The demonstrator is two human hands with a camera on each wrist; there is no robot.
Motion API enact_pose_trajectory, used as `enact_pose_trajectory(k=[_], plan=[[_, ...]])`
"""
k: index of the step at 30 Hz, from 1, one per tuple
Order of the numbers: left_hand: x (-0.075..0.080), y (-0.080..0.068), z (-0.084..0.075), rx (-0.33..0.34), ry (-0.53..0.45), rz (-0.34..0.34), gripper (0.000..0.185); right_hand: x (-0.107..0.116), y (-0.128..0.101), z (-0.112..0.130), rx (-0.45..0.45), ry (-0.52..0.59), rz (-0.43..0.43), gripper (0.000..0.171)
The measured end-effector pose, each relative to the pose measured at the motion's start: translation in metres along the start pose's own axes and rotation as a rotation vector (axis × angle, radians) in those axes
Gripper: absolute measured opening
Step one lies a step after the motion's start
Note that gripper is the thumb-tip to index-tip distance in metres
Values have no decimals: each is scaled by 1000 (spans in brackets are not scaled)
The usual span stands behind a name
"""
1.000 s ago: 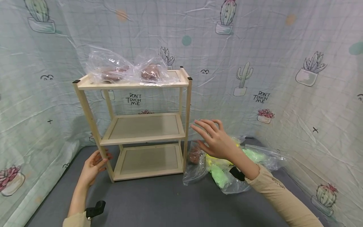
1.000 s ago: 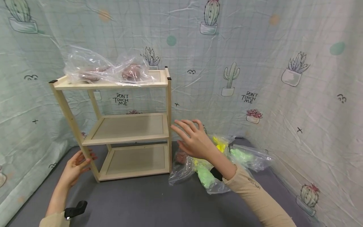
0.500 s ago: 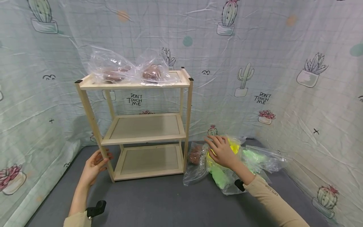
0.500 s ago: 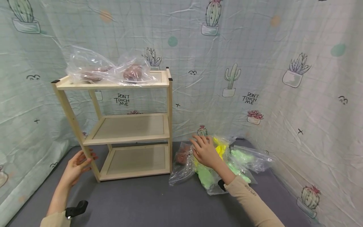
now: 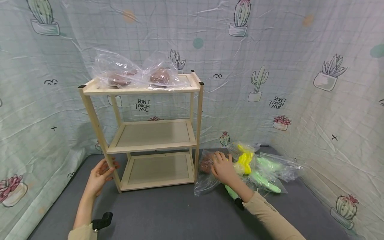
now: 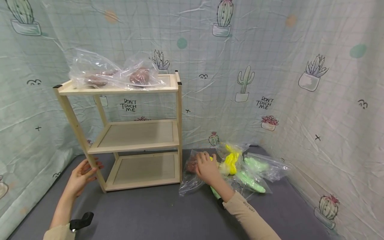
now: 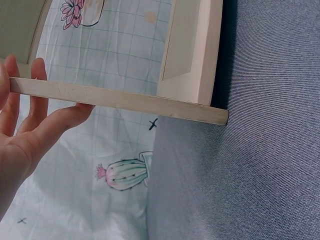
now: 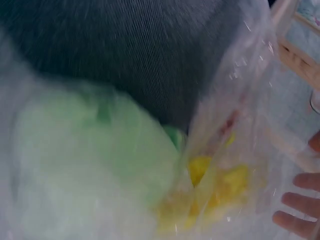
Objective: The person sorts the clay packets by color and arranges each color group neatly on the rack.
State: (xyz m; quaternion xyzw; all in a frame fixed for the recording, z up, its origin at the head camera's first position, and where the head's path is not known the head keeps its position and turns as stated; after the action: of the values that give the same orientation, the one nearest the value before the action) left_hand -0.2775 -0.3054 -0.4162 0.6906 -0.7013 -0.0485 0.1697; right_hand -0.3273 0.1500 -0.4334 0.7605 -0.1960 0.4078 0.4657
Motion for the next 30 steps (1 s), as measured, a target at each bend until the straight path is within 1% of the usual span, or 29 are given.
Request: enact_pose_trajectory(k=[2, 4, 10, 13, 16, 20, 22, 25, 30], plan=[[0, 0, 0, -2, -1, 0, 39, -4, 1, 5, 27, -7, 12, 42], [0, -1, 0, -1, -2, -1, 39, -9, 1, 8, 50, -17, 47, 47], [0, -1, 1, 9, 5, -3, 40, -22, 5, 13, 71, -14, 203, 67], [0, -1, 1, 13, 7, -4, 40, -28, 8, 14, 81, -39, 256, 75], [0, -2, 1, 15, 9, -5, 39, -34, 10, 14, 91, -65, 261, 81], [-1, -2, 0, 10, 6, -8, 39, -40, 12, 14, 110, -102, 229, 85], [-1, -2, 0, 7, 2, -9, 38, -43, 12, 14, 129, -140, 221, 86], [-1, -3, 0, 6, 4, -12, 38, -47, 13, 15, 152, -186, 220, 85], [-1, -2, -1, 9, 4, -14, 38, -50, 15, 16, 166, -207, 206, 77]])
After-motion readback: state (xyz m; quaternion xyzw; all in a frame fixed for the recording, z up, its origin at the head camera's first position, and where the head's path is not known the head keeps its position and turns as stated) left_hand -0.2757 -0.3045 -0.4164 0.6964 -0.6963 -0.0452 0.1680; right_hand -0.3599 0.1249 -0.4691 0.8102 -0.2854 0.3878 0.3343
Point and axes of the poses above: each hand's wrist, its own y-axis towards the middle knuckle, its own x-axis out of the back of the hand, z = x × y, the point moved 1 cm from there along y, towards the middle knuckle, and after that the axes turned 3 degrees about x, right-handed, at the moved point
